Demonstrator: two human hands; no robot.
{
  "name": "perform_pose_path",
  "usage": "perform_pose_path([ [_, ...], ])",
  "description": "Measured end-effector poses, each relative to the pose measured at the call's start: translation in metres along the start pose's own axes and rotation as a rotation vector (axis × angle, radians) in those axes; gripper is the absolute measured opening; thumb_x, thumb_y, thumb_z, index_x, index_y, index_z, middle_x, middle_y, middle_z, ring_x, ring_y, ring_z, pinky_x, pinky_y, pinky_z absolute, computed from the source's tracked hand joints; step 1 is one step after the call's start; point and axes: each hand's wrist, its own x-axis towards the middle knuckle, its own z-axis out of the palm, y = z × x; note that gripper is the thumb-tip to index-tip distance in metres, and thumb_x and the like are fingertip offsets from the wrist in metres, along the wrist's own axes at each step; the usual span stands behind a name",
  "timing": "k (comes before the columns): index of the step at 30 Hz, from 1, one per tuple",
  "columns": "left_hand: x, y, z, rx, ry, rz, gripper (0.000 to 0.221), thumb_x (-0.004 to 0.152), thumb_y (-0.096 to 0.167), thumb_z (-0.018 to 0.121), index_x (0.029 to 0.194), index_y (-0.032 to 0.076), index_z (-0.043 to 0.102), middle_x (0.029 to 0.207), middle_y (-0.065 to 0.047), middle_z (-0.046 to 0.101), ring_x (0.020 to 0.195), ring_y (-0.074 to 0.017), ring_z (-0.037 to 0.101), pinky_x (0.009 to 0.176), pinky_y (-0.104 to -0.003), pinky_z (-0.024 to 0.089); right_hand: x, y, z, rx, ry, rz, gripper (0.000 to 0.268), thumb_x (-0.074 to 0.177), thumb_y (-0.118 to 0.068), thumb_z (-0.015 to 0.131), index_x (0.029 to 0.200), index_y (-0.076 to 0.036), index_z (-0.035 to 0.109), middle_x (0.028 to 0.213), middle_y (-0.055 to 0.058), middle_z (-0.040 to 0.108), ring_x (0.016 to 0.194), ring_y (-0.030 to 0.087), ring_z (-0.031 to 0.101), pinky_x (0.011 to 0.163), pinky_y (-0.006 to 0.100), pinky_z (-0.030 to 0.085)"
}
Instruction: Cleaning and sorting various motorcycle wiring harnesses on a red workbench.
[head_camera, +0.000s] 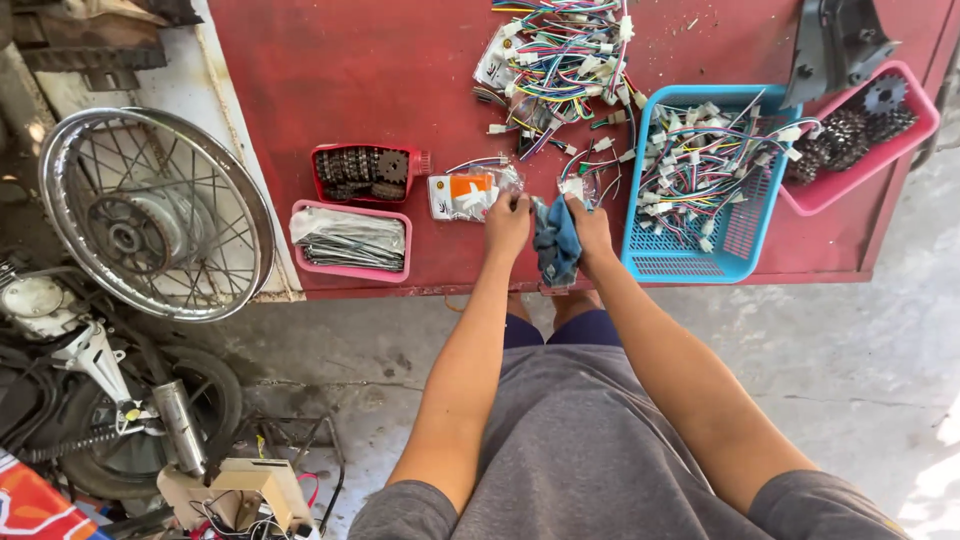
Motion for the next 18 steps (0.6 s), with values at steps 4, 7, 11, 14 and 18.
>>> perform_pose_path([
  [4, 0.057, -0.039, 0.033, -0.04, -0.072, 0.039, 0.032, 0.096, 0.031, 0.061, 0.11, 0.004, 0.072, 0.102, -0.017, 0.077, 0.097, -0.0305, 0.074, 0.085, -0.039, 0.056, 0.052, 0.008, 0.003, -0.291, -0.101, -0.431, 0.023, 0.096, -0.012, 0.064, 0.116, -0.003, 0.072, 0.099, 0.005, 0.072, 0.088, 0.012, 0.065, 0.081, 0.029, 0.052],
  [7, 0.091, -0.052, 0.05, -0.101, -0.146, 0.03, 0.034, 0.095, 0.026, 0.06, 0.121, 0.007, 0.07, 0.106, -0.016, 0.078, 0.099, -0.0266, 0.074, 0.087, -0.037, 0.056, 0.083, 0.005, 0.005, -0.004, -0.184, -0.118, 0.028, 0.097, -0.005, 0.056, 0.117, -0.002, 0.076, 0.097, 0.004, 0.073, 0.086, 0.013, 0.066, 0.08, 0.029, 0.054],
  [11, 0.108, -0.03, 0.065, -0.085, -0.284, -0.061, 0.046, 0.094, 0.017, 0.057, 0.139, 0.011, 0.062, 0.105, -0.015, 0.076, 0.093, -0.0234, 0.073, 0.083, -0.036, 0.055, 0.106, -0.018, 0.008, 0.003, -0.172, -0.106, 0.035, 0.096, -0.002, 0.056, 0.127, -0.006, 0.07, 0.104, 0.006, 0.069, 0.09, 0.016, 0.063, 0.082, 0.03, 0.052],
  [14, 0.119, -0.026, 0.076, -0.123, -0.329, -0.104, 0.057, 0.091, 0.013, 0.056, 0.148, 0.014, 0.054, 0.103, -0.019, 0.073, 0.086, -0.0249, 0.071, 0.079, -0.036, 0.054, 0.128, -0.017, 0.013, -0.032, -0.171, -0.168, 0.046, 0.094, 0.001, 0.056, 0.138, -0.008, 0.064, 0.111, 0.007, 0.067, 0.097, 0.016, 0.063, 0.088, 0.029, 0.051],
  [18, 0.136, -0.031, 0.094, -0.276, -0.341, -0.172, 0.068, 0.087, 0.009, 0.055, 0.154, 0.014, 0.046, 0.103, -0.023, 0.07, 0.083, -0.0276, 0.066, 0.078, -0.037, 0.052, 0.155, -0.01, 0.02, 0.014, -0.149, -0.126, 0.06, 0.089, 0.002, 0.054, 0.148, -0.01, 0.05, 0.116, 0.01, 0.069, 0.101, 0.018, 0.067, 0.09, 0.03, 0.053],
])
